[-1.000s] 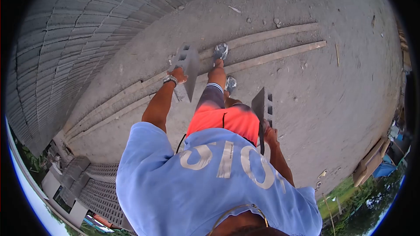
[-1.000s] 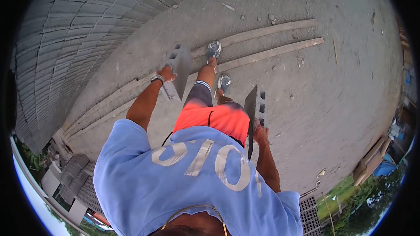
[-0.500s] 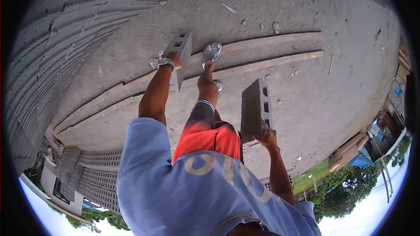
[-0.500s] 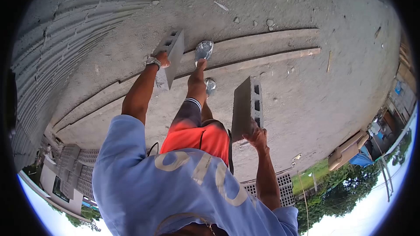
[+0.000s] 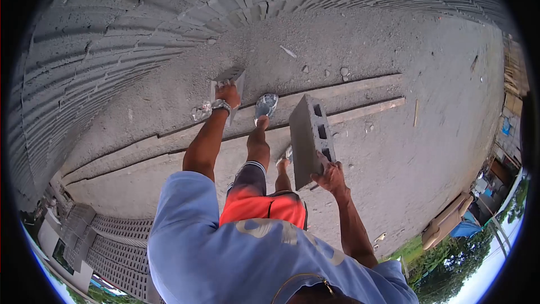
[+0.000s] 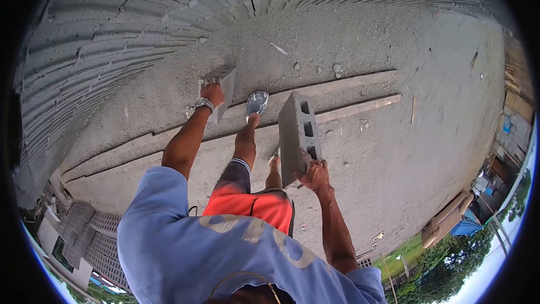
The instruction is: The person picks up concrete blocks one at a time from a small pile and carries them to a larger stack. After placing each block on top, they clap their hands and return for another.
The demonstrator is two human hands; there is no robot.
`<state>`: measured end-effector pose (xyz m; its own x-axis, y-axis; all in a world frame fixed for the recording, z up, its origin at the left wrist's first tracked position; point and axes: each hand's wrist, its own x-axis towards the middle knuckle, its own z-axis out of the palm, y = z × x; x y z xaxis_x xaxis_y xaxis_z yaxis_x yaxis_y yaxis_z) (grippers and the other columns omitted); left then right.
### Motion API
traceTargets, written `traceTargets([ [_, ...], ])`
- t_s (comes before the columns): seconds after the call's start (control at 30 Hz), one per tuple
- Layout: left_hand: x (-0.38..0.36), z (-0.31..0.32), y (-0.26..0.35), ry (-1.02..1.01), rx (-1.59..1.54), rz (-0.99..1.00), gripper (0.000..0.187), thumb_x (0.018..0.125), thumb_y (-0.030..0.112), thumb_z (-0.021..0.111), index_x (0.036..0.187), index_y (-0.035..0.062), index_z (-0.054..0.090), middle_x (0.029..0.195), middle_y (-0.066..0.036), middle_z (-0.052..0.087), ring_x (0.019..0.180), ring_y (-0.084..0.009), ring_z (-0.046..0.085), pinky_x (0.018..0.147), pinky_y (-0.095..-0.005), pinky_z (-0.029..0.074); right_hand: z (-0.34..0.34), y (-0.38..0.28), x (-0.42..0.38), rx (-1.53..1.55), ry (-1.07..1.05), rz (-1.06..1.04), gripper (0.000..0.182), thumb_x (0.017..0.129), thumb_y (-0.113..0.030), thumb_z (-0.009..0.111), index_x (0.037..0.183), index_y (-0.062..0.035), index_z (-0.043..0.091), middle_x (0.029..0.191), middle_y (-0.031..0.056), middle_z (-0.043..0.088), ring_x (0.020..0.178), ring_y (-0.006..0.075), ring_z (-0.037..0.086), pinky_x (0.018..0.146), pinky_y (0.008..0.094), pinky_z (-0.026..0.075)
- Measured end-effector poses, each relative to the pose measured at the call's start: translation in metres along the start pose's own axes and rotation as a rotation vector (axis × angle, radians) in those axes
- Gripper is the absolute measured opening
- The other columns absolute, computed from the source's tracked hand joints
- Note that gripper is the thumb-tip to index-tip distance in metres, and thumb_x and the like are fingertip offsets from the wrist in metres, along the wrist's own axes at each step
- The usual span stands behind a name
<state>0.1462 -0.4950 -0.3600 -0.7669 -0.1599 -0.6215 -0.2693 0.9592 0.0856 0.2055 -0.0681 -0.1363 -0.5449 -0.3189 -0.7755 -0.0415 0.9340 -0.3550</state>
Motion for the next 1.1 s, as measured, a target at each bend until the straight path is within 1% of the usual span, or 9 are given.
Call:
traceTargets([
  [0.1, -0.086, 0.012, 0.079, 0.142, -0.509, -0.068, 0.053, 0.089, 0.036, 0.053, 0.123, -0.0038, 0.056, 0.124, -0.028, 0.058, 0.110, -0.0440, 0.059, 0.097, -0.0490, 0.046, -0.028, -0.008, -0.003, -0.023, 0.056, -0.059, 0.083, 0.071, -0.041, 0.071, 0.144, -0.0112, 0.043, 0.116, 0.0222, 0.065, 0.110, 0.0347, 0.061, 0.104, 0.0456, 0.034],
  [0.13, -0.103, 0.069, 0.098, 0.231, -0.669, 0.050, 0.050, 0.089, 0.035, 0.054, 0.120, -0.0038, 0.056, 0.115, -0.029, 0.062, 0.101, -0.0446, 0.063, 0.087, -0.0507, 0.051, -0.040, -0.009, -0.006, -0.006, 0.071, -0.070, 0.081, 0.072, -0.041, 0.070, 0.142, -0.0097, 0.045, 0.121, 0.0230, 0.063, 0.111, 0.0373, 0.060, 0.104, 0.0460, 0.035],
  [0.23, -0.212, 0.056, 0.193, -0.579, -1.436, -0.508, 0.087, 0.087, 0.071, 0.045, 0.138, 0.0010, 0.043, 0.124, -0.028, 0.058, 0.105, -0.0449, 0.062, 0.088, -0.0495, 0.050, -0.078, -0.012, -0.040, -0.061, 0.080, -0.040, 0.074, 0.073, -0.045, 0.067, 0.138, -0.0132, 0.051, 0.120, 0.0240, 0.063, 0.112, 0.0408, 0.058, 0.105, 0.0428, 0.035],
  [0.33, -0.267, 0.045, 0.282, -1.000, -2.101, -0.633, 0.077, 0.091, 0.067, 0.036, 0.139, 0.0079, 0.046, 0.141, -0.019, 0.049, 0.128, -0.0344, 0.048, 0.110, -0.0508, 0.033, -0.122, -0.030, -0.100, -0.059, 0.169, -0.102, 0.070, 0.073, -0.047, 0.065, 0.134, -0.0130, 0.055, 0.117, 0.0246, 0.064, 0.111, 0.0419, 0.058, 0.104, 0.0422, 0.036],
  [0.4, -0.300, 0.030, 0.325, -0.834, -2.356, -0.353, 0.069, 0.093, 0.061, 0.034, 0.138, 0.0111, 0.048, 0.141, -0.012, 0.050, 0.129, -0.0310, 0.047, 0.110, -0.0506, 0.032, -0.141, -0.039, -0.154, -0.118, 0.201, -0.151, 0.067, 0.073, -0.047, 0.063, 0.131, -0.0116, 0.059, 0.114, 0.0250, 0.065, 0.109, 0.0419, 0.059, 0.104, 0.0427, 0.036],
  [0.6, -0.370, -0.119, 0.409, -0.667, -2.450, -0.066, 0.056, 0.094, 0.052, 0.038, 0.128, 0.0115, 0.056, 0.127, -0.012, 0.060, 0.117, -0.0315, 0.056, 0.104, -0.0496, 0.041, -0.198, -0.047, -0.287, -0.360, 0.650, -0.345, 0.061, 0.071, -0.041, 0.063, 0.122, -0.0075, 0.065, 0.102, 0.0254, 0.067, 0.098, 0.0411, 0.061, 0.099, 0.0430, 0.039],
  [0.83, -0.400, -0.308, 0.446, -0.453, -2.495, 0.809, 0.055, 0.099, 0.048, 0.049, 0.128, 0.0019, 0.052, 0.122, -0.010, 0.061, 0.109, -0.0203, 0.059, 0.095, -0.0366, 0.048, -0.269, -0.087, -0.423, -0.457, 1.275, -0.681, 0.061, 0.057, -0.026, 0.070, 0.114, -0.0035, 0.067, 0.077, 0.0123, 0.061, 0.073, 0.0281, 0.054, 0.080, 0.0429, 0.038],
  [0.93, -0.416, -0.401, 0.441, -0.121, -2.295, 0.995, 0.059, 0.096, 0.053, 0.054, 0.118, -0.0021, 0.055, 0.114, -0.012, 0.062, 0.103, -0.0176, 0.060, 0.090, -0.0322, 0.049, -0.304, -0.111, -0.452, -0.506, 1.430, -0.749, 0.061, 0.055, -0.019, 0.070, 0.114, -0.0041, 0.067, 0.073, 0.0075, 0.061, 0.065, 0.0260, 0.051, 0.084, 0.0444, 0.039],
  [1.1, -0.368, -0.543, 0.433, 0.448, -1.961, 1.202, 0.058, 0.093, 0.062, 0.052, 0.088, 0.0040, 0.049, 0.082, -0.002, 0.052, 0.079, -0.0069, 0.048, 0.067, -0.0219, 0.042, -0.375, -0.156, -0.440, -0.504, 1.811, -0.813, 0.062, 0.047, -0.022, 0.061, 0.106, -0.0031, 0.068, 0.072, 0.0068, 0.055, 0.068, 0.0247, 0.044, 0.079, 0.0396, 0.037],
])
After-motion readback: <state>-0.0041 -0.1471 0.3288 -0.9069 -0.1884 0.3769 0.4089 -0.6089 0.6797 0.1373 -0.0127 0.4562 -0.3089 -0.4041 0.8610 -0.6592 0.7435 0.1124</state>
